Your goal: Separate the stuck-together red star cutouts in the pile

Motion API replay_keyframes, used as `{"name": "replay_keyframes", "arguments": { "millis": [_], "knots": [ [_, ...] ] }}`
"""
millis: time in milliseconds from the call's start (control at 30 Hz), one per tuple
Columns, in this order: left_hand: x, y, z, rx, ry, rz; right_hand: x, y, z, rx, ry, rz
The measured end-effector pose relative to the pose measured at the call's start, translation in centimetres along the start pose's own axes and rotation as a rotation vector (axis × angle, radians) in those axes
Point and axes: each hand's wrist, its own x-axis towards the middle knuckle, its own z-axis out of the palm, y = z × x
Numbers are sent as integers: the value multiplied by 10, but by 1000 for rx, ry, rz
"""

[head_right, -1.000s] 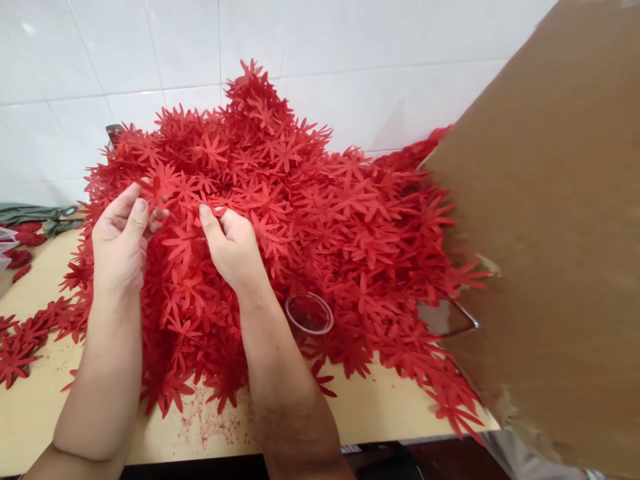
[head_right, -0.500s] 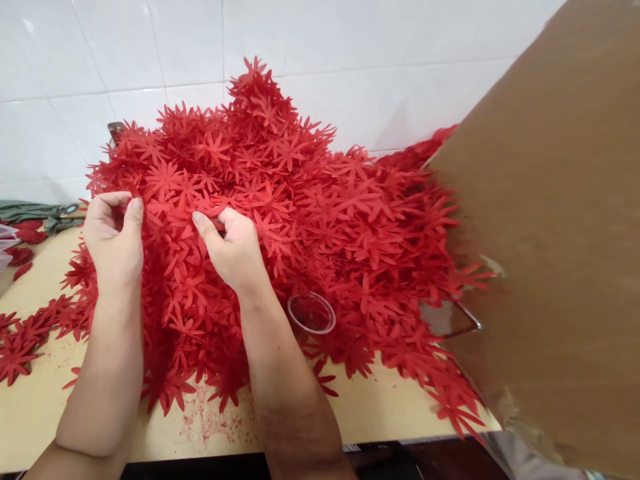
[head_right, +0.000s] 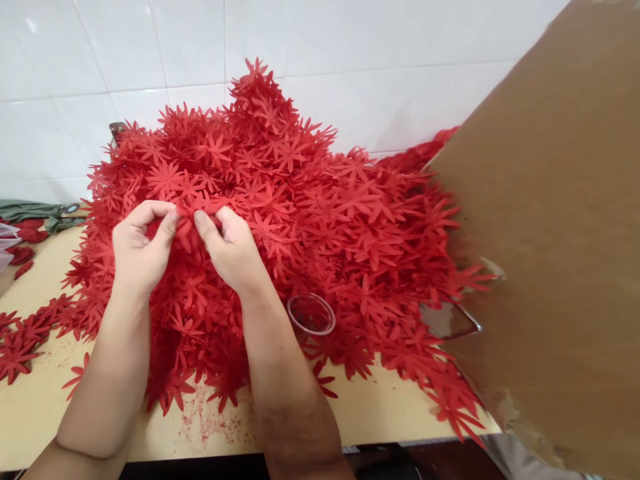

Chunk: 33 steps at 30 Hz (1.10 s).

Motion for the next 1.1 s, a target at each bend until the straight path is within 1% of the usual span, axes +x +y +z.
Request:
{"name": "replay_keyframes", "arguments": {
  "millis": [67, 133, 200, 233, 333, 433, 500, 567, 733, 867, 933, 1100],
  "knots": [
    [0, -1, 1, -65, 81, -75, -1, -3, 0, 34, -85, -10],
    [1, -3, 3, -133, 143, -111, -1, -4, 1, 44, -140, -13],
    [1, -4, 4, -209, 165, -132, -1, -5, 1, 41, -155, -13],
    [1, -4, 4, -249, 153, -143, -1, -5, 1, 35, -153, -14],
    [2, 0, 1, -315, 32, -167, 0, -5, -2, -53, -105, 6],
    [1, 6, -5, -231, -110, -154, 0, -6, -6, -191, -45, 9],
    [0, 9, -6, -156, -193, -161, 0, -4, -7, -221, -56, -12],
    [-1, 8, -5, -102, -227, -177, 1, -1, -6, -199, -90, -24],
    [0, 1, -3, -62, -193, -196, 3, 11, -3, -75, -162, 11],
    [2, -1, -7, -30, -98, -166, 1, 12, 2, -44, -199, 2],
    [2, -2, -6, -33, -39, -162, 0, 9, 3, -63, -199, -21],
    [0, -5, 4, -107, 84, -198, -1, 2, 3, -211, -128, -112]
  ]
}}
